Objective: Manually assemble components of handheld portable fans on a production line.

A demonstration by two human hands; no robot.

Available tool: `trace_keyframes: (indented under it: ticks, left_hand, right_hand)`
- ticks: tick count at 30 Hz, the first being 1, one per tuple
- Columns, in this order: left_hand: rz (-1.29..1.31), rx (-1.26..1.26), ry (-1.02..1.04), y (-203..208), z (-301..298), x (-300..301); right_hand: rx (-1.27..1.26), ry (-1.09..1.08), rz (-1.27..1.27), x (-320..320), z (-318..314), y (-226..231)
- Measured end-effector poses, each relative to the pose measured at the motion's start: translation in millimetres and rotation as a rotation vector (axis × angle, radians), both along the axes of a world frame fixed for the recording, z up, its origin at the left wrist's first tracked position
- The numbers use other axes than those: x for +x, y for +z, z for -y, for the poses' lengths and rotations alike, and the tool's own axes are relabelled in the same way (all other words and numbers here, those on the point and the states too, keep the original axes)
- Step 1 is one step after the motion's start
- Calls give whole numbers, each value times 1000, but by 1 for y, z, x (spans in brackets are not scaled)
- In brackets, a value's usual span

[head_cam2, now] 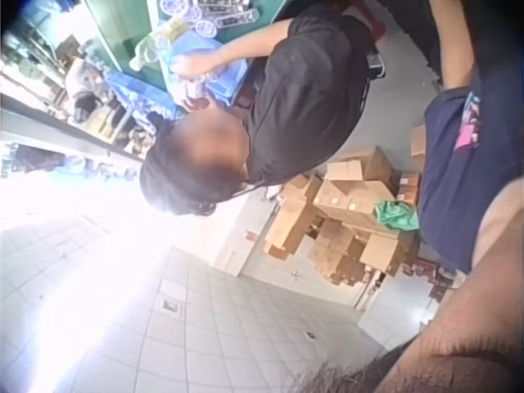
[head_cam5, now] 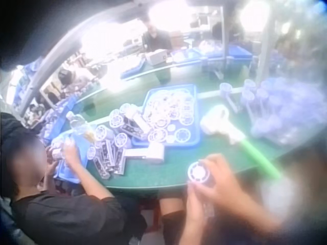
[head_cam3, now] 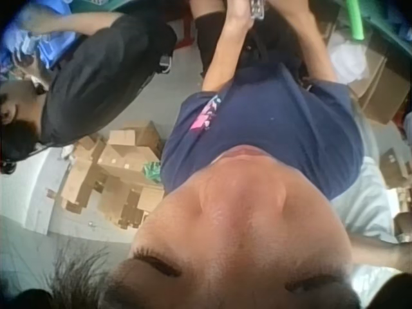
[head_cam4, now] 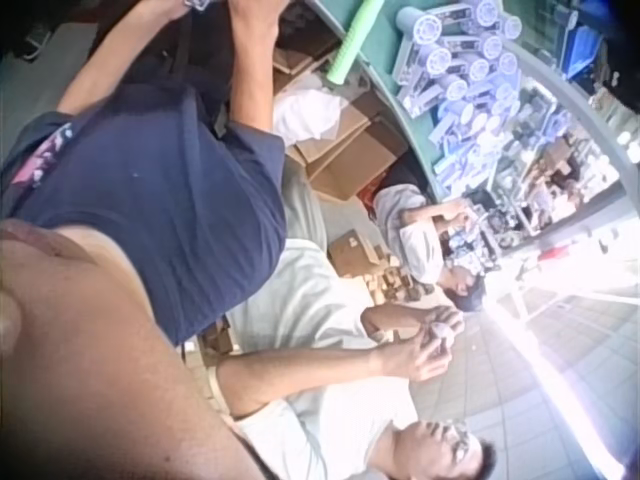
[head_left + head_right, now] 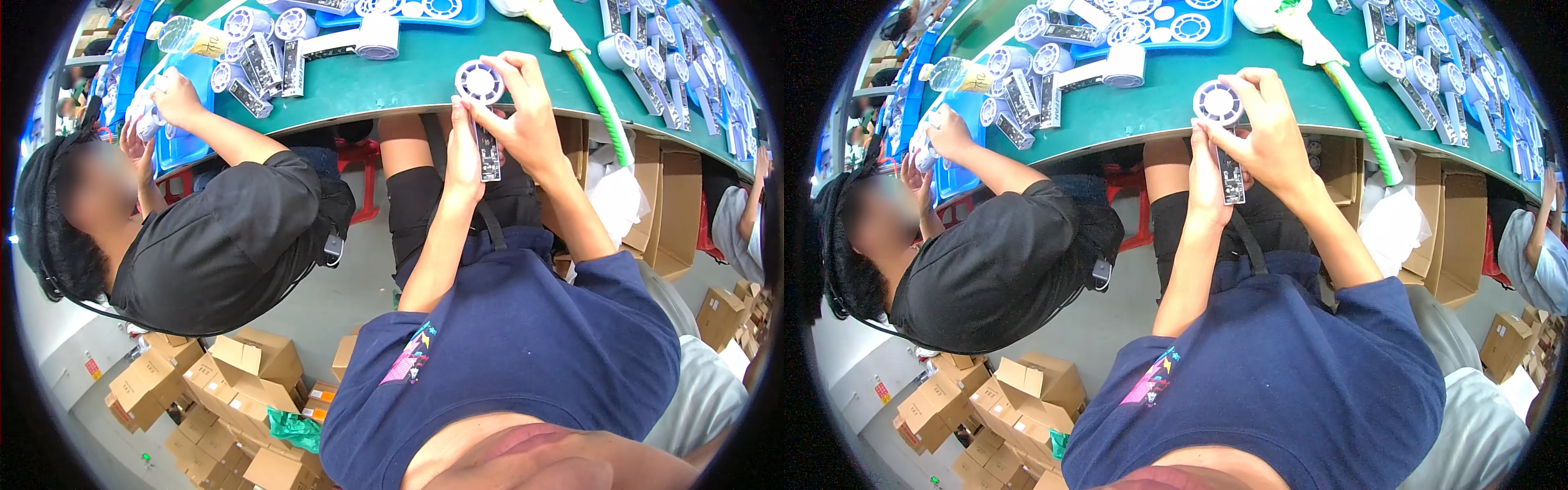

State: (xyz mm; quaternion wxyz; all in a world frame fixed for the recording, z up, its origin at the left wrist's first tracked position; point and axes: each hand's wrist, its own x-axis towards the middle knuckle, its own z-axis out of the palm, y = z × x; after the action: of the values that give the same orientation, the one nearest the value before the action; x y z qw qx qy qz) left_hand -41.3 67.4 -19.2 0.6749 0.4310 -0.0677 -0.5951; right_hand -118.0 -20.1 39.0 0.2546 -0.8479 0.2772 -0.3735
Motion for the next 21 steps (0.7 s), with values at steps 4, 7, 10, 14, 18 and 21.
trace_keyframes:
  ticks: [4, 7, 10, 14, 18, 21]
  left_hand:
    - [-19, 12, 4, 1, 0, 0]
    - [-30, 14, 7, 2, 0, 1]
    - [-41, -4, -16, 0, 0, 5]
    - [-2, 8, -53, 8, -1, 9]
    - [-1, -4, -151, 7, -3, 19]
    - [-26, 13, -108, 13, -5, 17]
  right_hand:
    - [31, 6, 26, 1, 0, -5]
    - [32, 6, 32, 2, -1, -5]
    - [59, 6, 26, 2, -1, -3]
    - [110, 14, 22, 0, 0, -4]
    - [162, 45, 58, 0, 5, 13]
    - [72, -101, 70, -4, 30, 14]
